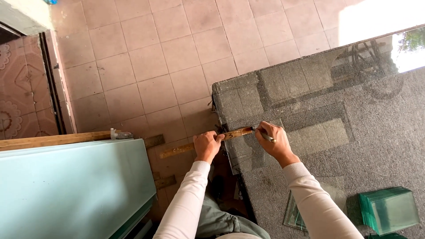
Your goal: Measuring and cutting glass panels using a manual glass cutter and a ruler
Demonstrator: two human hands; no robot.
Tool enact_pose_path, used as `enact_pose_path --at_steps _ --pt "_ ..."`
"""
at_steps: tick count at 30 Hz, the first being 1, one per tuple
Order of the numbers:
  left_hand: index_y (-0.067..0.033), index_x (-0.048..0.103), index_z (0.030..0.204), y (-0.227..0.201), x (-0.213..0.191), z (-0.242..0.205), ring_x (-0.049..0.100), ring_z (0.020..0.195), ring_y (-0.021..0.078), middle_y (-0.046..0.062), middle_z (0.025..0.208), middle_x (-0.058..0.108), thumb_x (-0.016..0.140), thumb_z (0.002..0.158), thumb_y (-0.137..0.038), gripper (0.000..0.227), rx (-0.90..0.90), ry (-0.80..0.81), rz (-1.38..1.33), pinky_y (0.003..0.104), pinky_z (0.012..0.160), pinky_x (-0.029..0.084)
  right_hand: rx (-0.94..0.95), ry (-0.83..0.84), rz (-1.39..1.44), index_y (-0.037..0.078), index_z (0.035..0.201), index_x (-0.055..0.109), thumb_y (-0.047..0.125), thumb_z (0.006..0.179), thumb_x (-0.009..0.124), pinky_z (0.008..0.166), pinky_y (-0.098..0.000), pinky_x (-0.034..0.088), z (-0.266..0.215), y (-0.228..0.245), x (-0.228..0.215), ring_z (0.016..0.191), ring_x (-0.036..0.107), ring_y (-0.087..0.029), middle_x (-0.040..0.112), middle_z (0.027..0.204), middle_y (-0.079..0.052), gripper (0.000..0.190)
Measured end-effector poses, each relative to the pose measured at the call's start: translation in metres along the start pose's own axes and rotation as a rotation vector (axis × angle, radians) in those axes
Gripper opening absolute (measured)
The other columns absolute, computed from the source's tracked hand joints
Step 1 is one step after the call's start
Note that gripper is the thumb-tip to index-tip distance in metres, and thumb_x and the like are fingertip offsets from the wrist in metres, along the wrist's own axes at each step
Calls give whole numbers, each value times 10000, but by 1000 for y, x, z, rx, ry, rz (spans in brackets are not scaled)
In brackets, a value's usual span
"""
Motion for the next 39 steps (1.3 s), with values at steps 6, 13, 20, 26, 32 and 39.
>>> enact_pose_path --at_steps 6,13,20,26,32,39 --pt "-164 618 715 0 0 1 618 711 287 66 663 631 459 768 -528 401 7 -4 3 367 756 340 -71 -44 11 81 646 502 143 687 557 489 -368 416 -1 -3 5 521 523 -314 490 538 -130 92" --pt "-175 607 694 -8 17 -60 624 665 264 66 600 612 373 739 -647 528 18 3 57 375 727 380 -124 -16 80 100 598 508 69 720 499 427 -280 421 -63 -25 12 409 495 -198 476 463 -40 127" --pt "-136 625 709 4 72 -120 546 599 338 138 611 601 558 742 -442 315 24 58 -63 399 621 325 -24 47 75 108 641 460 95 722 485 474 -285 367 -134 -19 -7 465 492 -157 534 570 -13 86" --pt "-183 511 679 2 29 -111 557 613 194 3 647 587 612 618 -552 387 -80 398 -101 315 559 368 264 -22 87 119 607 477 196 720 482 506 -294 362 -152 -33 -15 494 498 -170 569 558 -14 137" --pt "-157 592 701 6 41 -59 538 563 108 -24 629 599 695 597 -383 270 -250 172 -588 252 529 389 451 -154 373 67 638 582 113 700 364 575 -280 404 -195 -52 -13 588 512 -153 562 596 -61 231" --pt "-91 683 792 -16 -7 -68 631 826 138 40 759 679 678 663 -141 138 -357 284 -774 247 855 422 639 -60 682 -8 657 613 16 699 350 459 -311 488 -211 -47 4 365 333 -120 639 643 -100 267"
Point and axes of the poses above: each hand's wrist, its own z-axis towards the middle knuckle, its own x-axis out of the palm, y = z × x, the point moved 4 cm from there along z, towards the middle knuckle
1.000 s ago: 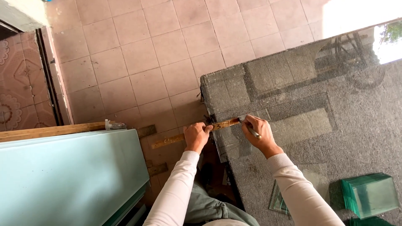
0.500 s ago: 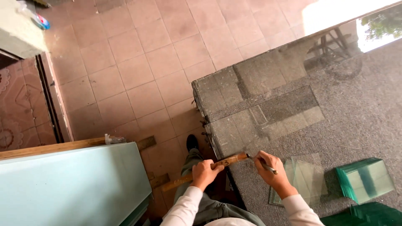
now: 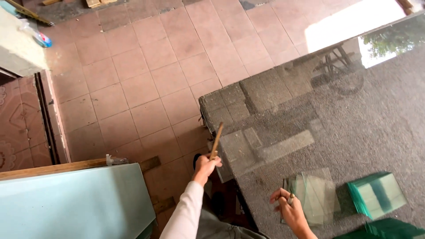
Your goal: Measuring and cutting glass panels using a manual glass cutter and a ruler
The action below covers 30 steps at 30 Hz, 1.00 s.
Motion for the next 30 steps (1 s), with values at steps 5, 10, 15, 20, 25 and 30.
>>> enact_pose_path --at_steps 5,10,15,20,25,30 --pt "-93 645 740 62 -71 20 260 299 69 69 656 669 631 670 -213 140 -58 -64 31 207 281 181 -33 116 -133 39 695 646 56 701 366 410 -262 515 5 5 26 585 563 -135 638 640 -61 281" --pt "-99 592 704 64 -73 -23 344 380 62 113 672 658 630 764 -93 71 -43 193 19 184 302 205 96 264 -229 115 906 687 226 707 541 372 -224 538 -11 48 64 618 618 -80 706 782 -5 271" --pt "-168 615 718 42 -8 -59 619 699 106 -15 663 657 638 732 -187 33 134 441 159 341 843 432 97 432 -78 66 832 627 117 760 582 320 -188 409 -14 46 70 391 483 -81 715 700 -59 99" --pt "-168 571 912 44 -10 -25 527 774 85 -40 850 586 604 637 -456 400 180 360 389 238 711 400 188 213 -45 34 853 657 113 754 587 372 -232 317 10 -17 -31 513 548 -142 712 727 -132 145" --pt "-147 500 665 42 -35 37 505 556 130 -14 592 538 389 796 -502 394 286 106 453 296 530 372 231 -16 -22 15 908 661 91 783 576 414 -268 260 19 -72 -132 434 385 -149 710 724 -146 169" --pt "-134 432 608 6 -36 55 531 723 357 148 714 596 378 732 -352 256 306 -200 848 418 747 320 471 -175 -574 57 1008 681 129 758 425 503 -368 591 17 -60 -175 842 604 -171 736 852 -101 365"
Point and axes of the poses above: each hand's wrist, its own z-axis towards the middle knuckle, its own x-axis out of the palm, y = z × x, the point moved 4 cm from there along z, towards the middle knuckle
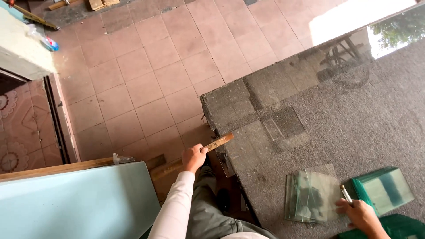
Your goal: Measuring and cutting glass panels using a manual glass cutter and a ruler
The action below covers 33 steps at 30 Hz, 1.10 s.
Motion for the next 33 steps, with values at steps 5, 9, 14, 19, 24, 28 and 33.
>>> enact_pose_path --at_steps 5,9,14,19,24,28,33 --pt "-145 502 614 -13 1 14 551 725 329 121 700 610 448 751 -399 294 17 -67 -36 421 766 307 -197 -68 237 -27 860 710 210 872 439 555 -358 526 -14 52 -10 668 635 -262 702 805 -163 360" --pt "-148 542 598 -17 5 21 562 699 310 124 665 613 476 729 -451 337 10 -122 -33 389 760 283 -509 229 657 -98 754 528 161 891 356 628 -395 527 -13 129 13 689 564 -293 538 744 -218 340" --pt "-168 620 804 -27 -17 9 588 898 277 66 837 644 415 778 -478 372 -12 40 -15 400 888 309 -585 191 768 -19 1029 527 213 894 427 621 -379 485 -10 231 53 664 503 -237 556 858 -196 286" --pt "-178 623 803 -23 -12 15 596 879 277 62 823 643 419 778 -504 385 -10 47 -4 402 878 313 -724 158 679 -81 1088 473 233 873 491 596 -366 499 -23 307 77 627 566 -254 590 825 -248 381" --pt "-186 622 785 -24 -13 14 600 863 275 55 807 644 423 779 -508 379 -14 57 -15 391 856 324 -869 -156 122 181 734 636 250 712 628 527 -293 438 -28 320 84 537 551 -158 582 563 -19 73" --pt "-176 623 786 -24 -13 12 602 858 276 59 801 645 430 784 -493 371 -14 56 -18 395 857 316 -968 -145 21 130 712 612 211 701 594 548 -354 446 -44 322 94 554 570 -253 591 576 -88 83" --pt "-173 613 719 -22 -10 16 608 815 289 64 732 641 449 770 -501 370 -3 26 -58 388 829 328 -1046 -139 -40 135 688 574 231 681 602 523 -363 433 -36 325 103 531 546 -261 543 549 -89 100"
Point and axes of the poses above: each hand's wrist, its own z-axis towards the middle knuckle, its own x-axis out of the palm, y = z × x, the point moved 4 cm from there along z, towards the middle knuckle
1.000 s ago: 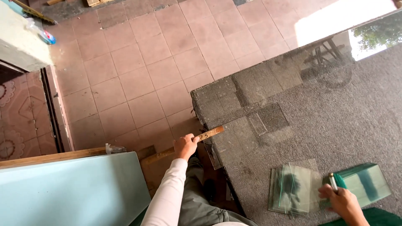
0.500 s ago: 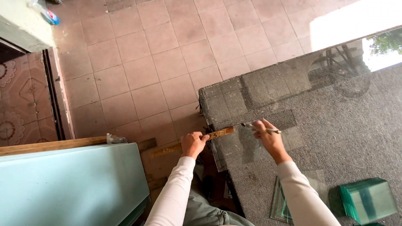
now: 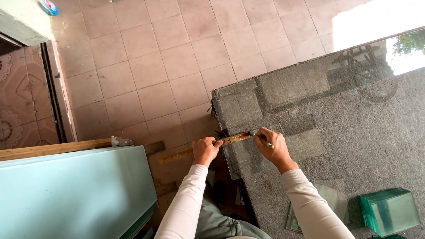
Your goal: Measuring and cutting glass panels using a manual glass cutter and a ruler
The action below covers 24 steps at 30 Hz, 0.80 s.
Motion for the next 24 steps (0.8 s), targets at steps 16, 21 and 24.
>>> enact_pose_path --at_steps 16,21,24 --pt "-178 574 587 4 80 -101 565 573 264 68 590 612 516 741 -527 386 1 46 -31 437 751 333 -121 22 52 114 594 381 156 771 503 387 -305 305 -132 -18 -7 405 387 -130 464 505 -4 219" --pt "-184 579 643 5 83 -106 555 698 280 71 681 614 514 748 -482 322 -32 133 -2 385 710 308 -17 21 43 111 590 405 128 706 516 461 -303 334 -136 -21 -12 432 446 -172 472 502 -22 162" --pt "-193 514 650 -3 51 -110 579 714 226 17 707 602 545 590 -664 476 -25 338 20 341 582 375 223 -1 130 106 573 419 170 720 530 463 -288 325 -145 -22 -25 438 386 -133 476 467 -22 195"
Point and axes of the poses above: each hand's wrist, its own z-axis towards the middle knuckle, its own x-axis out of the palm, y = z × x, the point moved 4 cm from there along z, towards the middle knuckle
